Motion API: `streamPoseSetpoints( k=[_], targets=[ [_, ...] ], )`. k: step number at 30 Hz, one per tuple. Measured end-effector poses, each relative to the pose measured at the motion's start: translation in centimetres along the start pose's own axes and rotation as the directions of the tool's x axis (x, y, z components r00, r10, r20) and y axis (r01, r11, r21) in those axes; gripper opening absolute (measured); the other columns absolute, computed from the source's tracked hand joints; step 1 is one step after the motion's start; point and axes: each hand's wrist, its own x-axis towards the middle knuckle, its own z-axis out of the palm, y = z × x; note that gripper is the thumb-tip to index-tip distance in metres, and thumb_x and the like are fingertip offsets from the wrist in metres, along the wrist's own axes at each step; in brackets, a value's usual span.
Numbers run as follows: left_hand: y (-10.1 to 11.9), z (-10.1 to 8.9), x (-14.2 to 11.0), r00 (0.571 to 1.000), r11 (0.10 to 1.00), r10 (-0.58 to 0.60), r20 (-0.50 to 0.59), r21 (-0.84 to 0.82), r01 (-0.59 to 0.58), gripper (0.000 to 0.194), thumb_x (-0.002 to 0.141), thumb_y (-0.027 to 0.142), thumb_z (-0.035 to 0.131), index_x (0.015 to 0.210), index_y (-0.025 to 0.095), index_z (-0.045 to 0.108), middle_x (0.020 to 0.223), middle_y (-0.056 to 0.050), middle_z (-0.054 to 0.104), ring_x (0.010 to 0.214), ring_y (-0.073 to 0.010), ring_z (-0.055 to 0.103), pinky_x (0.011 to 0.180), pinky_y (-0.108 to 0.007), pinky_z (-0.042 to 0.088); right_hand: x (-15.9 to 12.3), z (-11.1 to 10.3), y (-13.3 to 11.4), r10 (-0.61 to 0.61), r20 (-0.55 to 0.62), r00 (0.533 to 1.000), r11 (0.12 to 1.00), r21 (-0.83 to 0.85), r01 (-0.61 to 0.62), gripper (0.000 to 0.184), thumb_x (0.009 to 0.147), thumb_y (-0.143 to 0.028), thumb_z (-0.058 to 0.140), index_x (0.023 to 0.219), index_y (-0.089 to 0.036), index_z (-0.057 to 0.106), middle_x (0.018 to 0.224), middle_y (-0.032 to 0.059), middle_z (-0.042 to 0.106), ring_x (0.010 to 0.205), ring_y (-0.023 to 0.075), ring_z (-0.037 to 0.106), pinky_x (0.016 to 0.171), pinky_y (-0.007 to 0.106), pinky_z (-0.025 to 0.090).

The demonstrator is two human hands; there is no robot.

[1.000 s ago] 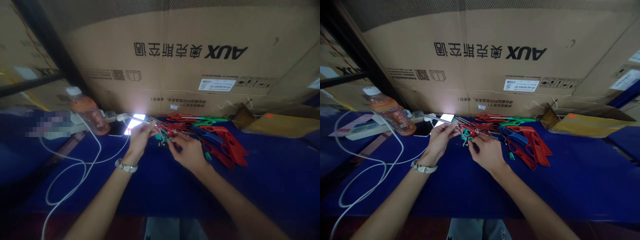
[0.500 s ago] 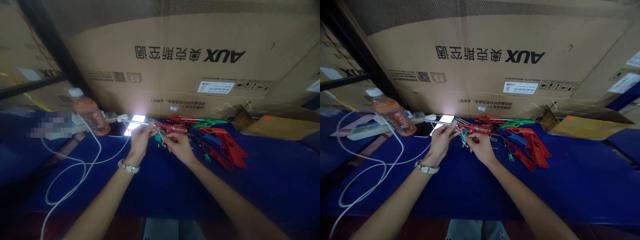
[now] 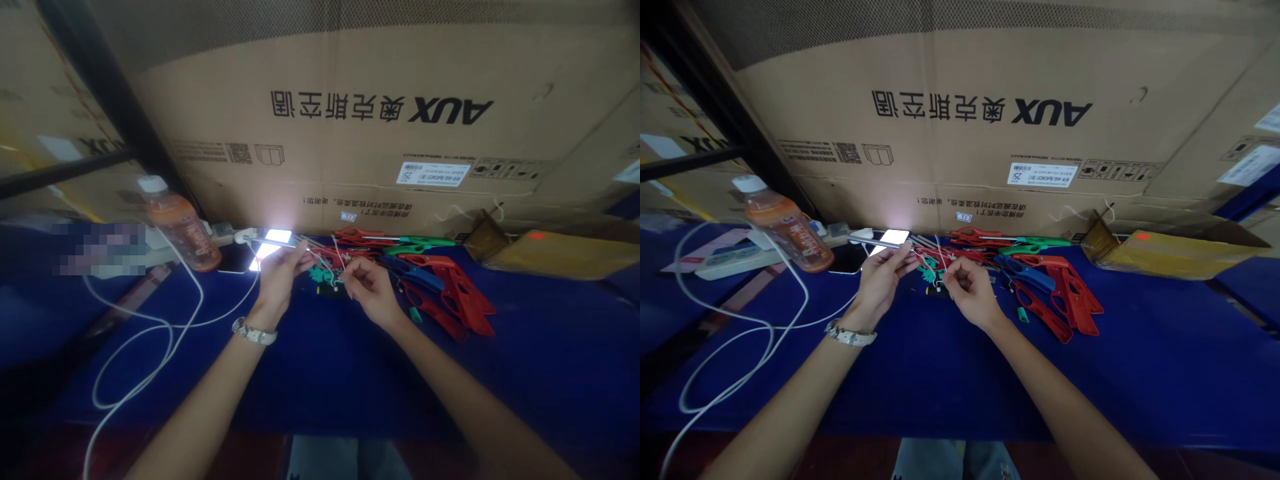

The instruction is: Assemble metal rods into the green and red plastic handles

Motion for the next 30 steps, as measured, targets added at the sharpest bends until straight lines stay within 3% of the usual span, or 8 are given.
streamPoseSetpoints(
  k=[7, 11, 16, 19, 21, 23, 25, 30],
  targets=[
    [0.2, 0.0, 0.0, 1.0, 1.0, 0.012, 0.006, 0.01, -0.012, 0.033, 0.06, 0.037, 0.09, 0.07, 0.012, 0.069, 0.069, -0.004, 0.071, 0.068, -0.015, 0.071, 0.079, -0.032, 0.061, 0.3, -0.5, 0.1, 0.049, 0.104, 0.993, 0.999, -0.021, -0.047, 0.033, 0.086, -0.049, 0.064, 0.074, -0.023, 0.048, 0.054, -0.0073, 0.046, 0.046, 0.0089, 0.039, 0.046, 0.023, 0.031],
    [0.1, 0.0, 0.0, 0.998, 0.997, 0.042, 0.046, 0.064, -0.045, 0.033, 0.063, 0.038, 0.089, 0.074, 0.012, 0.071, 0.071, -0.004, 0.072, 0.069, -0.0156, 0.072, 0.077, -0.031, 0.062, 0.5, -0.8, -0.4, 0.037, 0.202, 0.979, 0.98, -0.196, 0.004, 0.023, 0.091, -0.038, 0.056, 0.076, -0.023, 0.047, 0.058, -0.0066, 0.046, 0.049, 0.0097, 0.041, 0.049, 0.023, 0.032],
    [-0.2, 0.2, -0.3, 0.994, 0.987, 0.059, 0.097, 0.144, -0.072, 0.035, 0.065, 0.042, 0.087, 0.078, 0.013, 0.072, 0.073, -0.004, 0.074, 0.066, -0.0148, 0.071, 0.075, -0.032, 0.062, -0.1, -0.5, -1.1, -0.062, 0.203, 0.977, 0.772, -0.611, 0.176, 0.011, 0.092, -0.025, 0.053, 0.082, -0.022, 0.056, 0.062, -0.005, 0.055, 0.053, 0.011, 0.05, 0.056, 0.024, 0.036],
    [-0.1, 0.3, -0.4, 0.995, 0.988, 0.046, 0.092, 0.145, -0.059, 0.035, 0.065, 0.042, 0.087, 0.074, 0.013, 0.071, 0.072, -0.004, 0.073, 0.066, -0.0146, 0.071, 0.075, -0.032, 0.062, -0.2, 0.0, -1.2, -0.214, 0.105, 0.971, 0.686, -0.692, 0.226, 0.01, 0.09, -0.022, 0.056, 0.08, -0.021, 0.059, 0.073, -0.0008, 0.062, 0.056, 0.0115, 0.053, 0.059, 0.025, 0.039],
    [-0.1, 0.4, -0.5, 0.995, 0.989, 0.037, 0.088, 0.141, -0.049, 0.035, 0.064, 0.042, 0.088, 0.073, 0.012, 0.07, 0.071, -0.004, 0.073, 0.067, -0.0153, 0.071, 0.075, -0.032, 0.062, 0.0, 0.3, -1.1, -0.26, 0.028, 0.965, 0.731, -0.647, 0.216, 0.006, 0.087, -0.021, 0.058, 0.081, -0.021, 0.06, 0.08, 0.0016, 0.065, 0.056, 0.0113, 0.054, 0.058, 0.026, 0.042],
    [-0.2, 0.4, -0.5, 0.996, 0.989, 0.031, 0.085, 0.139, -0.042, 0.036, 0.062, 0.041, 0.088, 0.074, 0.012, 0.071, 0.07, -0.004, 0.073, 0.067, -0.0159, 0.071, 0.074, -0.032, 0.062, 0.3, 0.5, -0.9, -0.208, -0.027, 0.978, 0.832, -0.53, 0.163, 0.004, 0.085, -0.023, 0.061, 0.088, -0.021, 0.061, 0.081, 0.0016, 0.067, 0.053, 0.0112, 0.055, 0.056, 0.026, 0.044],
    [-0.3, 0.4, -0.5, 0.996, 0.989, 0.028, 0.086, 0.144, -0.041, 0.037, 0.062, 0.042, 0.089, 0.076, 0.012, 0.071, 0.069, -0.003, 0.072, 0.066, -0.0163, 0.071, 0.073, -0.033, 0.062, 0.6, 0.6, -0.6, -0.137, -0.054, 0.989, 0.91, -0.402, 0.104, 0.015, 0.084, -0.026, 0.064, 0.099, -0.021, 0.062, 0.079, 0.0006, 0.069, 0.054, 0.0124, 0.058, 0.056, 0.026, 0.047],
    [-0.4, 0.3, -0.4, 0.995, 0.986, 0.036, 0.095, 0.162, -0.051, 0.038, 0.062, 0.044, 0.088, 0.076, 0.013, 0.071, 0.071, -0.004, 0.073, 0.068, -0.0174, 0.072, 0.075, -0.035, 0.062, 0.9, 0.4, -0.4, -0.167, -0.109, 0.98, 0.924, -0.365, 0.117, 0.015, 0.09, -0.032, 0.063, 0.098, -0.022, 0.069, 0.08, 0.0022, 0.072, 0.062, 0.0147, 0.063, 0.06, 0.027, 0.049]
  ],
)
